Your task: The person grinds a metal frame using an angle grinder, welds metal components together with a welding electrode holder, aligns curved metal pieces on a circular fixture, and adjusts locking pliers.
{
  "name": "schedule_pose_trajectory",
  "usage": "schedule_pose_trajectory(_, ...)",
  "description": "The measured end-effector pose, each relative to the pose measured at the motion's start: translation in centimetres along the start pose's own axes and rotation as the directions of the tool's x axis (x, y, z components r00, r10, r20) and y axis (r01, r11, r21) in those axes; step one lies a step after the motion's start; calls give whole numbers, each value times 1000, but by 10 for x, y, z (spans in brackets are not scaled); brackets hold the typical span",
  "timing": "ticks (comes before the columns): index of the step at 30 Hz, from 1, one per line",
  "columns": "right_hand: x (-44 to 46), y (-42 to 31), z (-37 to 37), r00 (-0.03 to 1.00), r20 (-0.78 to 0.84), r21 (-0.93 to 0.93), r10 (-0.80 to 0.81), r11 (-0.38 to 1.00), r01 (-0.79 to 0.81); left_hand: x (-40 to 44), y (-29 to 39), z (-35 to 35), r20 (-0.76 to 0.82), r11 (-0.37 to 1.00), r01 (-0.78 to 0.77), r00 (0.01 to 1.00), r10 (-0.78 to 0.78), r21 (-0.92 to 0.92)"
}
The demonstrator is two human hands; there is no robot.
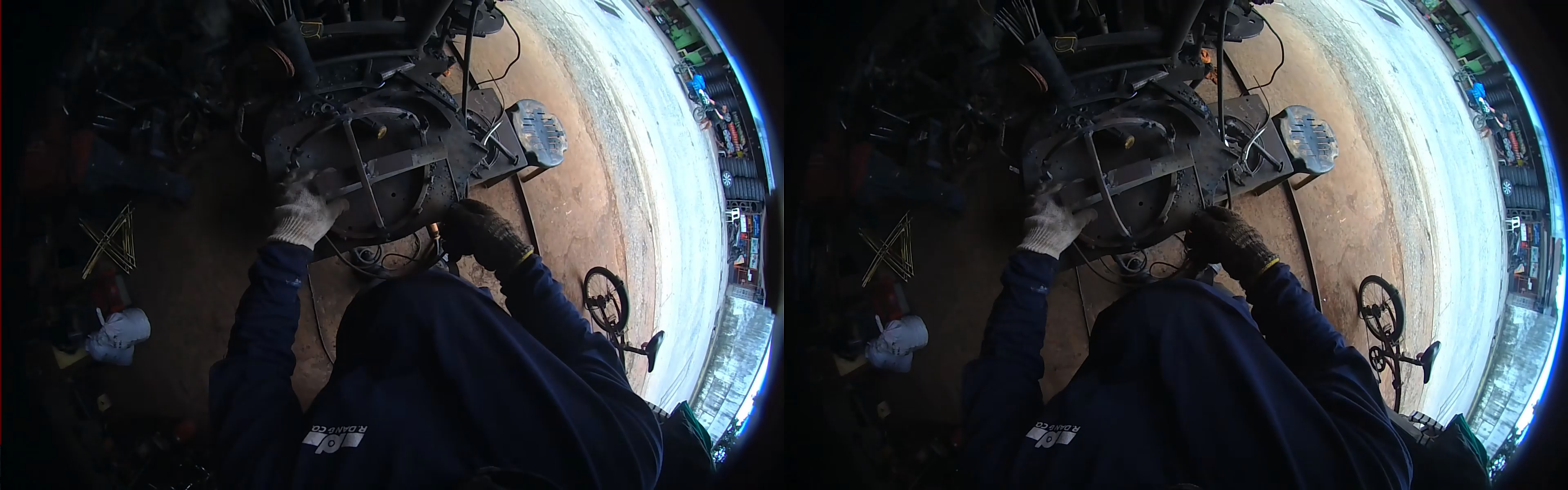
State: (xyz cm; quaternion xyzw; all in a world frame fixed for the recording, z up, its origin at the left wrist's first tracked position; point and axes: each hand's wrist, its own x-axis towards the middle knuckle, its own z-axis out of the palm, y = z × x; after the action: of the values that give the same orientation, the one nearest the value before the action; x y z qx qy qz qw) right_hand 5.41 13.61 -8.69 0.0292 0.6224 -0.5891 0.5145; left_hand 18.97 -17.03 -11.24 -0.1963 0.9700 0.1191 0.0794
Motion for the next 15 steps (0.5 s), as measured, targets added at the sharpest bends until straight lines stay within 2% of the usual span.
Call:
schedule_pose_trajectory(1, -1, 0, 2, 1000, 0, 1, -4, 1000, 4, 2, 2, -2, 38, 981, 123, 992, -119, -150)
schedule_pose_trajectory(2, -2, 1, 4, 1000, -16, 10, -2, 1000, 2, 3, -3, 3, 35, 982, 121, 992, -117, -148)
schedule_pose_trajectory(4, -2, -2, 3, 999, -36, 20, -10, 1000, 11, 8, -9, 6, -159, 998, -43, 986, 50, 46)
schedule_pose_trajectory(5, -3, -2, 1, 1000, 3, -2, -12, 1000, 12, 10, -14, 7, -162, 998, -50, 985, 57, 49)
schedule_pose_trajectory(7, -5, -4, 1, 999, 39, -18, -11, 1000, 12, 6, -7, -27, -99, 942, -48, 995, 16, -333)
schedule_pose_trajectory(10, -1, -10, 9, 998, 59, -97, 18, 995, -12, 13, -13, -41, -12, 918, -77, 997, 79, -389)
schedule_pose_trajectory(13, 12, -12, 14, 998, 58, -13, -9, 1000, 10, 9, -6, -51, 38, 949, -31, 998, 45, -314)
schedule_pose_trajectory(15, 14, -16, 17, 993, 117, -93, -31, 995, 42, 12, -10, -50, 47, 954, -67, 995, 85, -293)
